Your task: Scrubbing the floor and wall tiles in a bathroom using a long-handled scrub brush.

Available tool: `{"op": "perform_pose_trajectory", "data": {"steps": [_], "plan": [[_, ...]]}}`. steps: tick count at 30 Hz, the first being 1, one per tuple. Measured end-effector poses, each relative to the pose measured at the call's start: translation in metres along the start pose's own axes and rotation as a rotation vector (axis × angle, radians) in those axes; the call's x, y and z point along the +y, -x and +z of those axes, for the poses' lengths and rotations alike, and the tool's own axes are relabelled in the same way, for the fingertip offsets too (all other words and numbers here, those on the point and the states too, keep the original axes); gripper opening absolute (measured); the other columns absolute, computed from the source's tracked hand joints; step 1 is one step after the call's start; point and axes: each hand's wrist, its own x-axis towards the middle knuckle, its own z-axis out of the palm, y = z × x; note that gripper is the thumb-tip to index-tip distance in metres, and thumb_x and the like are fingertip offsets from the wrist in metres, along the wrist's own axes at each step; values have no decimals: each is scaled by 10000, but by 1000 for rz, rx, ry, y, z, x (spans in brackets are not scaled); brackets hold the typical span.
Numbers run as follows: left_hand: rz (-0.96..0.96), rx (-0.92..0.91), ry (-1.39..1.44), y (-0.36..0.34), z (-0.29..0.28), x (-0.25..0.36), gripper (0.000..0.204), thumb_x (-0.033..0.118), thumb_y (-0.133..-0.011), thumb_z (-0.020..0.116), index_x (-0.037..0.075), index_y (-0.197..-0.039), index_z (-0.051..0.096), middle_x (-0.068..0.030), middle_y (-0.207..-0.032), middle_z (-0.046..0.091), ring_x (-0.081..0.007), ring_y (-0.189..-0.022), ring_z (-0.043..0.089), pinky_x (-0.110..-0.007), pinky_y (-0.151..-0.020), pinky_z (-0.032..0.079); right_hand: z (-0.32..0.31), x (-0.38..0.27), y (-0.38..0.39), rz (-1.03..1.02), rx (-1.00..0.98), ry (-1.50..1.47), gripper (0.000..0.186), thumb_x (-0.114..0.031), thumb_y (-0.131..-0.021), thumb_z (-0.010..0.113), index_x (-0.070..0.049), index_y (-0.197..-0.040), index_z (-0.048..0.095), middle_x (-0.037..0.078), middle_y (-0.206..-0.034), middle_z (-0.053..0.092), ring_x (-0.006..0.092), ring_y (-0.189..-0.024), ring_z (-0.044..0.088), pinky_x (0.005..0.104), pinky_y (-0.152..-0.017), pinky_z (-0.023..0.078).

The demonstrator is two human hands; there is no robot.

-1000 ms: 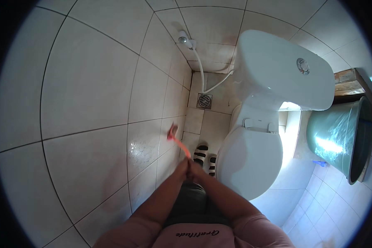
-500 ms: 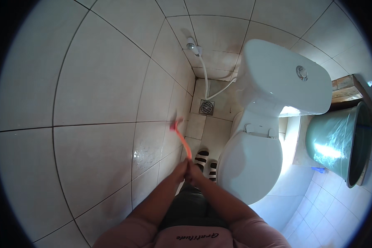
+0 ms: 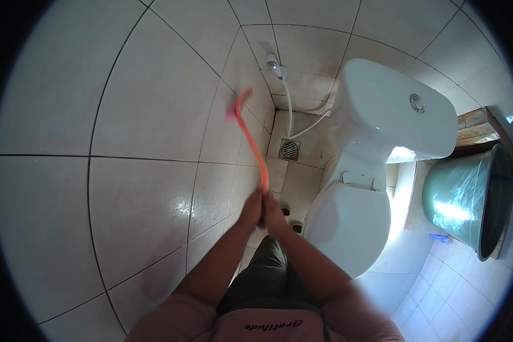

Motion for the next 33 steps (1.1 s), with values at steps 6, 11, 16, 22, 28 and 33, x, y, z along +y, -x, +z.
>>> {"op": "perform_pose_trajectory", "data": {"steps": [6, 11, 16, 22, 28, 33], "plan": [[-410, 185, 169, 37, -11, -76, 407, 378, -868, 243, 54, -921, 483, -68, -830, 525, -154, -730, 501, -286, -659, 410, -33, 65, 28, 462, -48, -7, 374, -486, -807, 352, -134, -735, 455, -28, -494, 349, 104, -409, 348, 243, -351, 270], [183, 34, -10, 22, 10, -7, 368, 356, -868, 249, 64, -796, 461, -57, -780, 483, -150, -718, 466, -270, -683, 396, -9, 7, 10, -252, -41, 191, 455, -416, -839, 329, 4, -958, 458, 178, -760, 511, 220, -736, 508, 299, -670, 388], [297, -61, 3, 34, 12, -3, 366, 366, -866, 258, 66, -777, 450, -49, -777, 472, -143, -725, 463, -265, -702, 387, -10, 0, 28, -210, -116, 248, 456, -427, -833, 348, -10, -978, 461, 116, -680, 519, 208, -654, 505, 292, -609, 397], [-380, 223, 82, 53, -14, -106, 364, 340, -857, 269, 55, -828, 495, -62, -763, 515, -160, -719, 488, -291, -674, 406, -53, 104, 36, 566, -97, -25, 430, -431, -826, 360, -35, -948, 475, 60, -545, 484, 223, -589, 516, 327, -577, 413], [119, 169, 113, 77, 2, -81, 367, 335, -868, 238, 46, -784, 449, -54, -747, 470, -143, -727, 452, -265, -701, 376, -33, 76, 57, -246, -78, 266, 434, -385, -837, 362, 21, -850, 515, 148, -614, 520, 233, -629, 529, 321, -606, 406], [290, 19, 14, 96, -6, -81, 397, 376, -874, 221, 54, -763, 424, -40, -743, 443, -134, -721, 431, -256, -707, 361, -32, 88, 71, -290, -156, 330, 461, -399, -840, 345, 24, -857, 527, 173, -725, 547, 229, -676, 543, 318, -624, 407]]}}
